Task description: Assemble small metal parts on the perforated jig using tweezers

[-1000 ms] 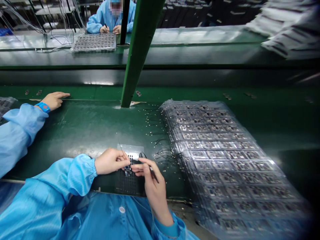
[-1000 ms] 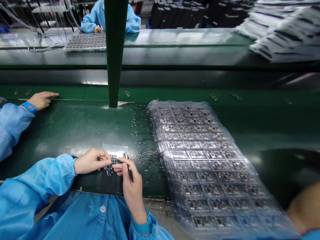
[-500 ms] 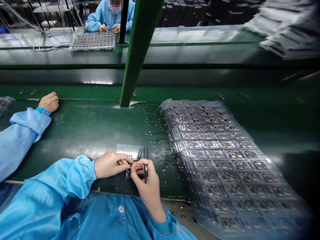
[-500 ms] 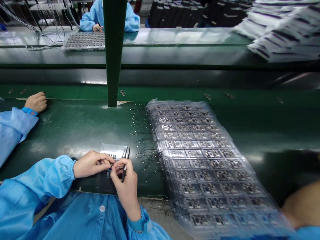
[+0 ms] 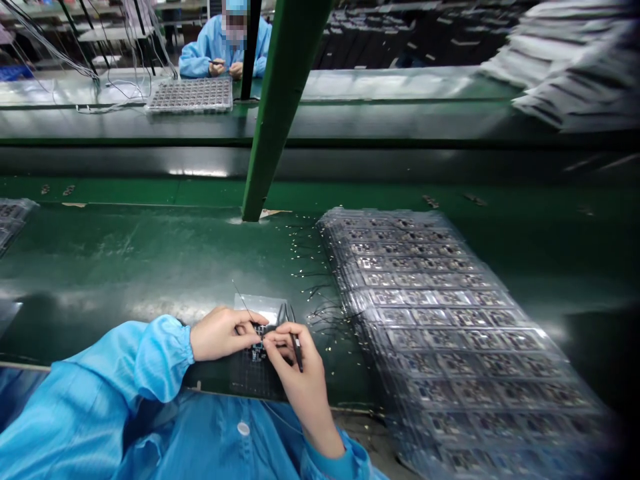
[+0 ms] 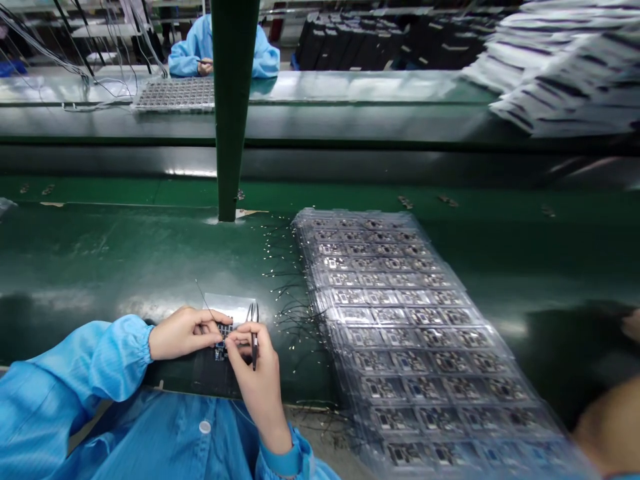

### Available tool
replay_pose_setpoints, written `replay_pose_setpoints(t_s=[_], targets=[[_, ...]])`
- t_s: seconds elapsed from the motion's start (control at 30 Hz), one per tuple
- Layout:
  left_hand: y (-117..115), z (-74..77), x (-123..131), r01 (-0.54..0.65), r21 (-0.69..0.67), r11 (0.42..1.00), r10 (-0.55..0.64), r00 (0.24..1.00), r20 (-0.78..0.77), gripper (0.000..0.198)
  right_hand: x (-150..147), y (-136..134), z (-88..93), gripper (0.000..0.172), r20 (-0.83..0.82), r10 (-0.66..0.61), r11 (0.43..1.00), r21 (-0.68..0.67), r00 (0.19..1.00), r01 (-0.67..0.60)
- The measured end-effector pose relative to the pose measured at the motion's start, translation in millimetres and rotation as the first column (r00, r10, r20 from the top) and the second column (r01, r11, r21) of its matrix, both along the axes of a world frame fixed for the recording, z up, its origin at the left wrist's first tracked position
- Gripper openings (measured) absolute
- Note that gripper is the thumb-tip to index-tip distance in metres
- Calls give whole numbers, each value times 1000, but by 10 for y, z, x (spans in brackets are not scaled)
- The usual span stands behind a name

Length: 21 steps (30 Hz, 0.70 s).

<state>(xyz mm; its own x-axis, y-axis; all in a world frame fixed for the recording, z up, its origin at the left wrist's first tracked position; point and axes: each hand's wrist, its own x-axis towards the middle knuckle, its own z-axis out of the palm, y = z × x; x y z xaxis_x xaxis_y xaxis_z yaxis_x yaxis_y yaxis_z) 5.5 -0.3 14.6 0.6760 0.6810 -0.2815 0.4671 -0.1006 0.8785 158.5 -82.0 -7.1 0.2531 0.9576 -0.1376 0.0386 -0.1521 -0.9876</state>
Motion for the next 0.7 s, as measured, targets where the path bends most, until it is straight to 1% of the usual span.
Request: replay_pose_setpoints(t_s=[0.17,0.23,0.3,0.37,0.43,0.5,0.53,0.57,0.63,0.7], targets=[[-12,-30,-2,9,-21,1000,-8,1000,24,34,7,-10,-33,20,6,14,1000,14,1000,-14],[-20,-40,-7,4,-52,999,-2,999,44,31,4,-16,-49,21,3,2,1000,23,1000,-2],[11,-48,-32,-25,-127,992,35,996,78,27,7,-26,-63,23,-14,-36,999,33,999,36],[129,-45,-82,-84,-226,971,111,988,107,26,22,-38,-80,27,-28,-106,994,35,994,107],[375,-19,-149,-179,-278,944,220,968,124,27,45,-49,-110,34,-38,-167,985,49,985,168],[750,36,-218,-341,-255,905,381,916,126,28,66,-50,-157,39,-54,-188,979,68,981,192],[975,73,-251,-454,-224,862,486,866,114,26,72,-46,-186,40,-61,-199,976,78,978,203],[1212,115,-284,-583,-179,793,604,790,101,24,74,-38,-215,40,-65,-216,972,83,974,221],[1684,202,-352,-700,-117,704,710,695,113,22,68,-17,-269,39,-60,-259,961,85,964,263],[2081,272,-434,-791,-76,607,794,598,111,25,53,4,-302,39,-42,-285,953,91,958,288]])
